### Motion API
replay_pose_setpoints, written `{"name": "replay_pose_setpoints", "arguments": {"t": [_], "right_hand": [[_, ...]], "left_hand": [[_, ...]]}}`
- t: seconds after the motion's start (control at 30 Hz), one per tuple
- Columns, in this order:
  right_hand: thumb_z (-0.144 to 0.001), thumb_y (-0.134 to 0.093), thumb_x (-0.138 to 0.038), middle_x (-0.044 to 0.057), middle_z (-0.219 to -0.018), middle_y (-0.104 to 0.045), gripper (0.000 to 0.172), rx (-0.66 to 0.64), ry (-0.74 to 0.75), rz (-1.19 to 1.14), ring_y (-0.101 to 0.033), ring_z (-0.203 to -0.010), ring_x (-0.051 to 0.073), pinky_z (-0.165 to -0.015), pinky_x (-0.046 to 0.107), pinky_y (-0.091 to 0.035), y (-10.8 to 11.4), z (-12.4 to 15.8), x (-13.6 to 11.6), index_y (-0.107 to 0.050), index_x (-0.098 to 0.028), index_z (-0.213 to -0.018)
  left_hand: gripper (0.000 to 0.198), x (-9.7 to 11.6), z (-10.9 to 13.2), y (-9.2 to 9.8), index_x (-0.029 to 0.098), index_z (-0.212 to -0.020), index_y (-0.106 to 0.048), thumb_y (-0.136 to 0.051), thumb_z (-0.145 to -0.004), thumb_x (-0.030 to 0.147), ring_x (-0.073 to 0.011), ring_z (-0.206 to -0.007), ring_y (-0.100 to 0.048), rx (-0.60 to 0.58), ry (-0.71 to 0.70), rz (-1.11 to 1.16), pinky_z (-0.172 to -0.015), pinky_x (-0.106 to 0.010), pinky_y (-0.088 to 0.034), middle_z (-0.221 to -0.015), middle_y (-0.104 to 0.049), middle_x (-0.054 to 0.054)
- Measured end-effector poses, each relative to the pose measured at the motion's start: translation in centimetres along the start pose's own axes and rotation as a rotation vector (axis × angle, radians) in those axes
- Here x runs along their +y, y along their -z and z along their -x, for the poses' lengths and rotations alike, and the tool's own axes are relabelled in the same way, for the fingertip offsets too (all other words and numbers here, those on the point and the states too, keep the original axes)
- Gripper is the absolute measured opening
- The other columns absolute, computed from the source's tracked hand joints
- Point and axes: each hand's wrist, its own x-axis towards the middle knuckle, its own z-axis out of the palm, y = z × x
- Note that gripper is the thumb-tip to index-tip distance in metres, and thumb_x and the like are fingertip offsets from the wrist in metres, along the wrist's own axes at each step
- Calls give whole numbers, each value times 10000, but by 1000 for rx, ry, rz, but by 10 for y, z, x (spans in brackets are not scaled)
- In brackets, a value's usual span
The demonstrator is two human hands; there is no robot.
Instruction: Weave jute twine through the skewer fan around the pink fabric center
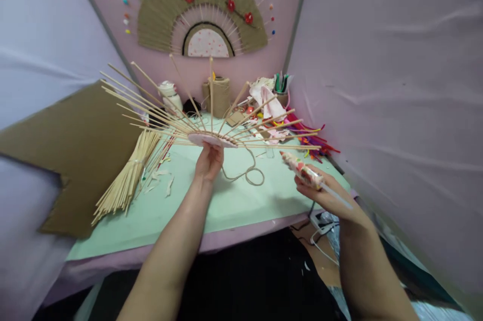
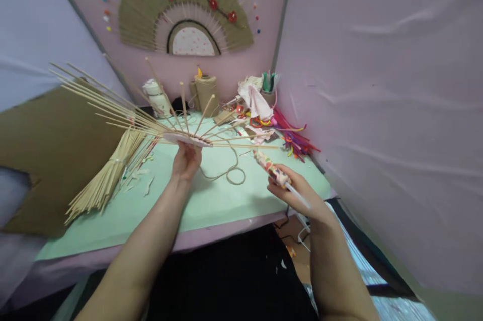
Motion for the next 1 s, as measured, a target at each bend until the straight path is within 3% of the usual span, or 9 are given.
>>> {"name": "replay_pose_setpoints", "arguments": {"t": [0.1,0.3,0.53,0.8,1.0], "right_hand": [[-777,-658,-394,-31,-702,-507,244,58,12,-78,-452,-619,107,-606,237,-411,-23,-11,-22,-545,-188,-843],[-835,-593,-384,-31,-653,-501,210,-116,129,-156,-438,-588,98,-570,230,-386,-53,-20,-49,-554,-180,-802],[-876,-579,-405,5,-733,-574,227,148,301,-114,-508,-642,129,-588,243,-417,-94,-32,-63,-620,-183,-900],[-931,-516,-344,24,-811,-592,164,227,467,3,-552,-711,152,-646,265,-435,-104,-42,-64,-592,-199,-921],[-932,-515,-287,32,-846,-597,113,253,581,85,-570,-774,163,-679,263,-443,-110,-42,-60,-579,-207,-979]], "left_hand": [[373,-1,0,-1,148,-747,-639,-381,-1000,239,-25,-645,-627,-16,-44,-7,-606,-87,-501,-690,-684,14],[370,-2,-3,-2,148,-771,-634,-368,-1004,256,-31,-675,-625,9,-50,-54,-614,-92,-499,-720,-681,8],[280,-3,-2,4,173,-841,-671,-436,-981,234,-51,-695,-639,13,-33,-46,-655,-146,-515,-764,-691,18],[276,-3,1,10,169,-907,-681,-418,-984,197,-69,-748,-647,-37,12,-46,-700,-168,-512,-845,-704,-7],[166,-3,3,14,149,-1007,-666,-546,-934,236,-60,-708,-614,-82,64,-143,-708,-167,-494,-844,-667,-1]]}}
